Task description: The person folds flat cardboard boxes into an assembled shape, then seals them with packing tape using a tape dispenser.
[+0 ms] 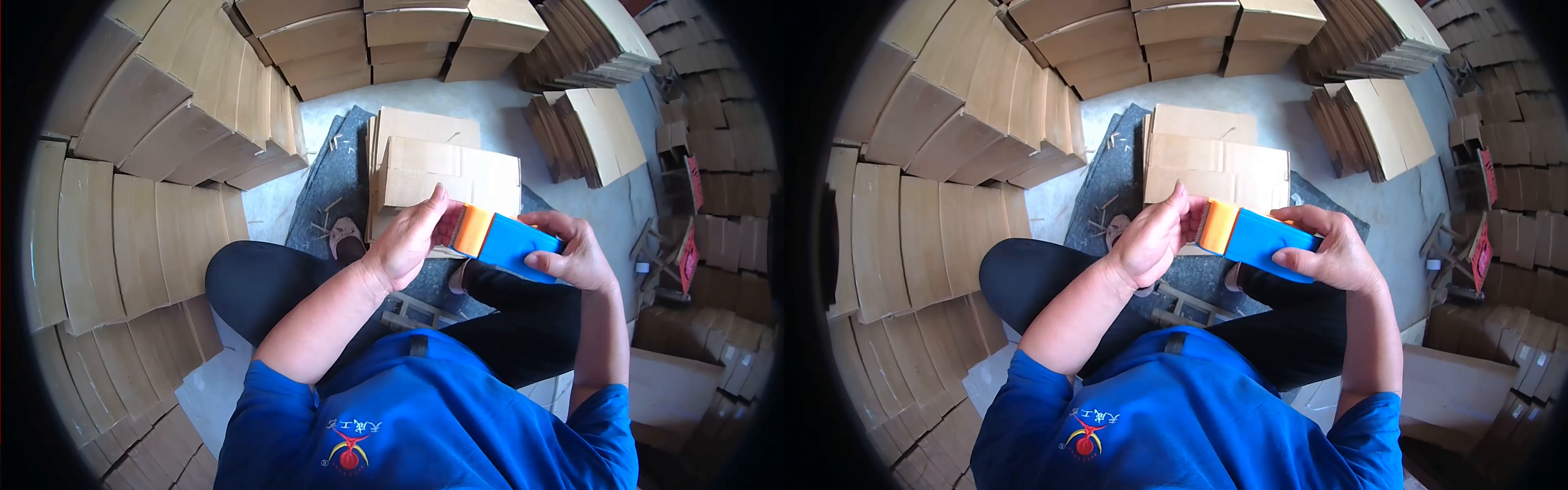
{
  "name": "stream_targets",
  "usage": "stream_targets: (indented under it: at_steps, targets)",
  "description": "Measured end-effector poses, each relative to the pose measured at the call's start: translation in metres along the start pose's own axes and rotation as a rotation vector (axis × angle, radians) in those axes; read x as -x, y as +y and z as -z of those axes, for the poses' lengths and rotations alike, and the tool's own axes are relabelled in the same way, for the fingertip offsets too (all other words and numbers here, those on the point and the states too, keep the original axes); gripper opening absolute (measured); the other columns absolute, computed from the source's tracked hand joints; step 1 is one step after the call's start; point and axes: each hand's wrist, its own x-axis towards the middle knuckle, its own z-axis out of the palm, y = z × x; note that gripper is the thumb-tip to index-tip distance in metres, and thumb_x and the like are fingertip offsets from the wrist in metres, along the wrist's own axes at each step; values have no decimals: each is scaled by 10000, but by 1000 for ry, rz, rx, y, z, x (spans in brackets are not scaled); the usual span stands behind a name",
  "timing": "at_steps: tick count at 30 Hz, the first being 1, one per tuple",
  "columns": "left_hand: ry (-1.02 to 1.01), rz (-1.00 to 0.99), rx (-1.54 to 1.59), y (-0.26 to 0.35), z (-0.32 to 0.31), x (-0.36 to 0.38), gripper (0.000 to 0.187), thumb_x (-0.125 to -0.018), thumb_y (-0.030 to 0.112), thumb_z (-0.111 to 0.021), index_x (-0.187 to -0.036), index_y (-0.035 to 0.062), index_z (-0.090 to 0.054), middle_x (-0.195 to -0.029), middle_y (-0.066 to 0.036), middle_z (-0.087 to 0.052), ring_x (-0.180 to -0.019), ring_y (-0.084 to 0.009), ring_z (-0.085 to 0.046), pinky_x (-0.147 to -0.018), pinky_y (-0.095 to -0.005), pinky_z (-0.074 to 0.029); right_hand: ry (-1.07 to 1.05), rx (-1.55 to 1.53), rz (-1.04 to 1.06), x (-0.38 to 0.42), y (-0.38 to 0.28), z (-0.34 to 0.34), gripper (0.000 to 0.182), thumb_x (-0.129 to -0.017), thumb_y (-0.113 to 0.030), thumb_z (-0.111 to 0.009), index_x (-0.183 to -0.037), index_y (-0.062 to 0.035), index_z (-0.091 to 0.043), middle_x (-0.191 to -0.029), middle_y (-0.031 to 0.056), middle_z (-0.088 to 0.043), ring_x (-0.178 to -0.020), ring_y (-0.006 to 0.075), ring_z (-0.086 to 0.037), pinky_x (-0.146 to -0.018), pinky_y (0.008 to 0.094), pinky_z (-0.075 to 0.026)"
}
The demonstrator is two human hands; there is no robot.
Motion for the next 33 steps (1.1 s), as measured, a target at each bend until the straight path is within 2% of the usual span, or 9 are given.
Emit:
stream_targets:
  at_steps: [5, 7, 8, 11, 13, 15, 19, 24, 33]
  targets:
    - [6, 92, 83, -7, 7, 1, 650, -1060, 554, -337, -1200, -16, -615, -1104, -81, -656, -1001, -142, -617, -915, -326, -499, -2, 42, -26, 5, 1, -8, 666, -699, -454, -823, -1196, -29, -694, -1003, 117, -715, -931, 215, -684, -891, 350, -537]
    - [-28, 207, 348, -11, 17, -2, 463, -1075, 402, -419, -1185, 0, -622, -1093, -88, -664, -993, -156, -632, -915, -335, -511, -30, 16, -26, 3, 2, -10, 648, -711, -441, -817, -1196, -29, -695, -994, 116, -717, -927, 213, -685, -893, 352, -538]
    - [-22, 203, 347, -15, 18, -2, 463, -1075, 402, -419, -1185, 0, -622, -1093, -88, -664, -993, -156, -632, -915, -335, -511, -34, -1, -37, 3, 2, -12, 642, -731, -457, -808, -1197, -30, -696, -989, 120, -718, -924, 213, -686, -887, 355, -540]
    - [165, 210, 204, -16, 13, 0, 207, -1020, 143, -533, -1166, 32, -629, -1051, -80, -671, -905, -163, -652, -829, -321, -541, -51, 13, -54, -5, -5, -18, 656, -767, -505, -788, -1207, -28, -690, -993, 134, -719, -928, 223, -689, -880, 366, -547]
    - [276, 186, 108, -17, 22, -7, 178, -1018, 137, -540, -1129, 38, -639, -1003, -70, -675, -821, -141, -636, -749, -290, -529, -60, 49, -63, -13, -15, -19, 676, -784, -537, -777, -1217, -26, -684, -1003, 145, -718, -936, 233, -692, -880, 374, -551]
    - [316, 119, 72, -6, 43, -14, 122, -1002, 129, -581, -1047, 39, -649, -860, -25, -638, -700, -91, -546, -631, -243, -452, -61, 148, -124, -21, -28, -16, 746, -788, -602, -759, -1237, -14, -666, -1023, 166, -716, -963, 262, -697, -891, 395, -560]
    - [524, 27, 52, 36, 92, -25, 107, -1001, 126, -578, -1021, 29, -619, -783, 6, -571, -625, -80, -492, -567, -251, -446, -17, 311, -168, -48, -51, 6, 759, -820, -599, -729, -1224, 39, -655, -1048, 197, -716, -919, 286, -717, -864, 379, -586]
    - [628, 49, -64, 40, 120, -46, 190, -917, 179, -727, -1010, 40, -636, -773, 21, -589, -605, -61, -504, -538, -213, -430, -3, 579, -258, -102, -64, 0, 612, -861, -551, -670, -1135, -6, -725, -995, 195, -727, -909, 259, -726, -871, 379, -592]
    - [732, 36, -172, 20, 142, -67, 190, -908, 198, -745, -998, 49, -667, -775, 29, -614, -613, -51, -510, -539, -209, -426, -93, 835, -266, -151, -66, -12, 534, -867, -490, -682, -1138, -32, -734, -1007, 178, -733, -890, 255, -728, -853, 341, -589]
